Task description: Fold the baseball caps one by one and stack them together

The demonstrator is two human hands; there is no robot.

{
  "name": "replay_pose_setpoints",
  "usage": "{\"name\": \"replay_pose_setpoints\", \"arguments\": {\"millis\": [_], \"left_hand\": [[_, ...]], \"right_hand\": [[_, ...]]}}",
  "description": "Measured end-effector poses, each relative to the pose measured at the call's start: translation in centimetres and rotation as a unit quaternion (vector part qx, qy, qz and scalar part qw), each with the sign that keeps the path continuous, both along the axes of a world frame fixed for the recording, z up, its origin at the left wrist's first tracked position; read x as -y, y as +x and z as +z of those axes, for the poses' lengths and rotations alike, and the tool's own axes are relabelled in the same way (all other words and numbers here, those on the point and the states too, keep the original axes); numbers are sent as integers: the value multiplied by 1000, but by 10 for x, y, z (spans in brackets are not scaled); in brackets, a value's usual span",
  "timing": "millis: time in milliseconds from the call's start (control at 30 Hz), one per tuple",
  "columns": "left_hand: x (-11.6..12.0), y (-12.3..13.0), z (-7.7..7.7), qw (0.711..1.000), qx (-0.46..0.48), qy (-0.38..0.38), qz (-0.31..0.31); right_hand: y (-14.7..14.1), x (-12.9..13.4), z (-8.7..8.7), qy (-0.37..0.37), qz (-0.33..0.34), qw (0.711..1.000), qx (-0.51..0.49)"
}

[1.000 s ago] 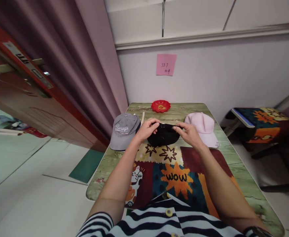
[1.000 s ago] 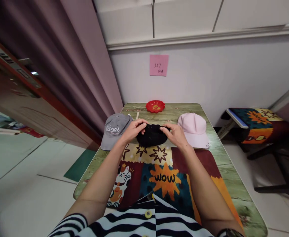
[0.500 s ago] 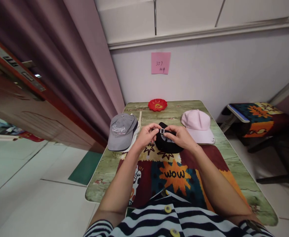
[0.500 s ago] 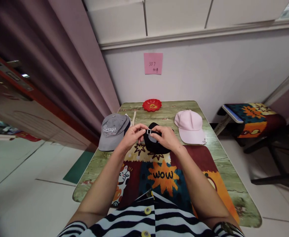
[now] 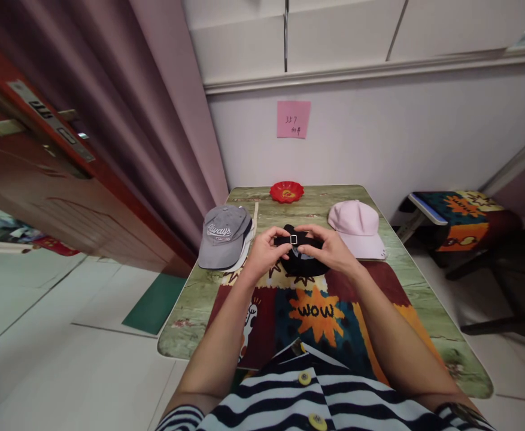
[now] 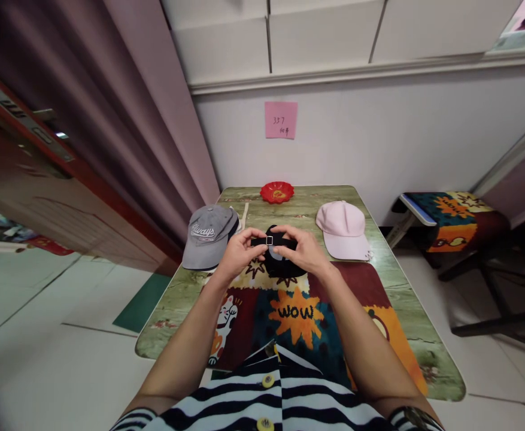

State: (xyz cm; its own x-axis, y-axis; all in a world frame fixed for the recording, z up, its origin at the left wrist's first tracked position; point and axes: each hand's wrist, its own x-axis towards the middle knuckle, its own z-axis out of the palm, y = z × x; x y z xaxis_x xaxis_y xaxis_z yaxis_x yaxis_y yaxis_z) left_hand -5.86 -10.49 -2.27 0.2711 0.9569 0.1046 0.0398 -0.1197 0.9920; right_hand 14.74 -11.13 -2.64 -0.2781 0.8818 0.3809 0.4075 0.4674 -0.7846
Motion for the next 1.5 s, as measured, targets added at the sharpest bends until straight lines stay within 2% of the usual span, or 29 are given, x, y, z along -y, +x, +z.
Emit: {"name": "replay_pose_setpoints", "arguments": {"millis": [133,267,533,700,800,967,1167,1333,1500], "left_hand": [[6,2,-1,997,76,-21,-5],[12,2,2,994,103,-35,-22],[11,1,4,993,96,-65,-23],[4,-1,4,992,89,-87,-29],[1,-1,2,990,96,-95,-30],[-4,3,-3,989,112,-98,-5],[-9,4,-5,996,52,-54,38],[-7,-7,-1,998,7,-59,17],[-8,-14,6,996,-22,-64,-63]], "right_hand": [[-9,5,-3,128,-38,989,64],[-14,9,-7,167,-51,981,85],[-14,15,-2,161,-26,977,134],[-12,13,0,154,-22,983,100],[-14,12,-2,155,-41,984,80],[-19,10,-11,171,-77,980,74],[-20,8,-12,168,-76,980,81],[-18,7,-9,131,-66,987,71],[-16,5,-6,107,-28,991,76]]}}
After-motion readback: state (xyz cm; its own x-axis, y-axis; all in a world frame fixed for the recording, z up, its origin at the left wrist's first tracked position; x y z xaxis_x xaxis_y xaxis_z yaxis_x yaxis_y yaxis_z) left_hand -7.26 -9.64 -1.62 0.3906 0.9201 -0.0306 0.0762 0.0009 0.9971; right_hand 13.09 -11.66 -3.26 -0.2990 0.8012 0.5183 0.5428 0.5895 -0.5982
